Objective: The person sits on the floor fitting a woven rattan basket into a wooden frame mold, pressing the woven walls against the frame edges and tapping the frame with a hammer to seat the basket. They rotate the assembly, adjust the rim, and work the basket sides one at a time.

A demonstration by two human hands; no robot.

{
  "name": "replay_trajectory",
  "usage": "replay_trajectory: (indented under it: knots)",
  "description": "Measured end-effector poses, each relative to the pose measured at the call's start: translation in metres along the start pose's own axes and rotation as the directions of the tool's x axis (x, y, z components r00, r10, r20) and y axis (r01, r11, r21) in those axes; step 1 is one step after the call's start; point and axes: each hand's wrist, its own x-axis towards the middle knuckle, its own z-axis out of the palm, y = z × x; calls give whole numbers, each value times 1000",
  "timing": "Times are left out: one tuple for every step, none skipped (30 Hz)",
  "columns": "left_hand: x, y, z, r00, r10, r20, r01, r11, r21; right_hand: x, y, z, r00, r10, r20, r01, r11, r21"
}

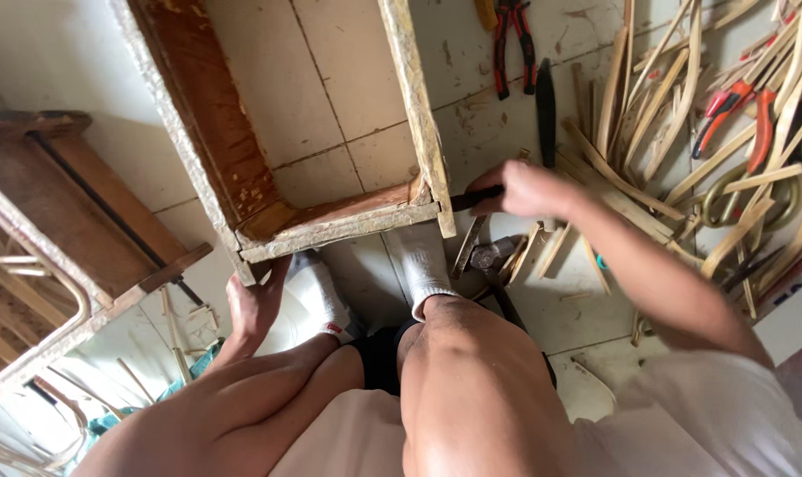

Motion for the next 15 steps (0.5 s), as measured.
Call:
replay_trajectory:
  knots:
    - [0, 2, 1, 1000, 25, -17, -26, 999, -38, 10, -2, -15, 992, -53, 111, 33, 984, 175]
    - [0, 4, 2, 998, 54, -29, -56, 996, -75, 14, -5, -28, 971, -118, 210, 38, 936, 350]
    - [0, 4, 2, 995, 85, -41, -90, 989, -116, 13, -10, -35, 959, -148, 242, 33, 907, 421]
    - [1, 4, 3, 998, 64, -29, -66, 995, -72, 8, -16, -37, 946, -179, 269, 29, 877, 480]
    - [1, 4, 4, 999, 43, -27, -44, 998, -33, 2, -21, -40, 933, -213, 290, 29, 848, 529]
    - [2, 3, 6, 999, 20, -31, -20, 1000, 4, -8, -26, -37, 950, -311, 2, 286, 874, 392]
    - [3, 1, 8, 999, 24, -39, -26, 999, -40, -25, -30, -24, 860, -442, -256, 493, 850, 185]
    - [4, -1, 11, 999, 28, -43, -31, 996, -83, -35, -36, -13, 976, -192, -107, 179, 976, -121]
    - [5, -3, 14, 998, 39, -45, -44, 991, -125, -44, -42, 0, 990, 121, -72, -141, 887, -439]
    - [6, -6, 16, 998, 31, -49, -35, 997, -73, -48, -45, 7, 943, -128, -307, -15, 906, -423]
    - [7, -9, 19, 998, 24, -54, -26, 999, -22, -45, -48, 9, 782, -355, -512, 115, 890, -442]
    - [9, -12, 22, 998, 14, -60, -12, 1000, 28, -42, -49, 10, 528, -535, -659, 234, 838, -493]
    - [11, -15, 24, 999, 27, -45, -26, 999, 37, -30, -48, 0, 802, -364, -473, 182, 904, -387]
    - [13, -18, 26, 999, 31, -28, -30, 998, 53, -17, -47, -10, 955, -163, -248, 84, 951, -298]
    - [14, -21, 27, 999, 37, 0, -37, 997, 71, -2, -44, -25, 999, -12, 35, 18, 984, -175]
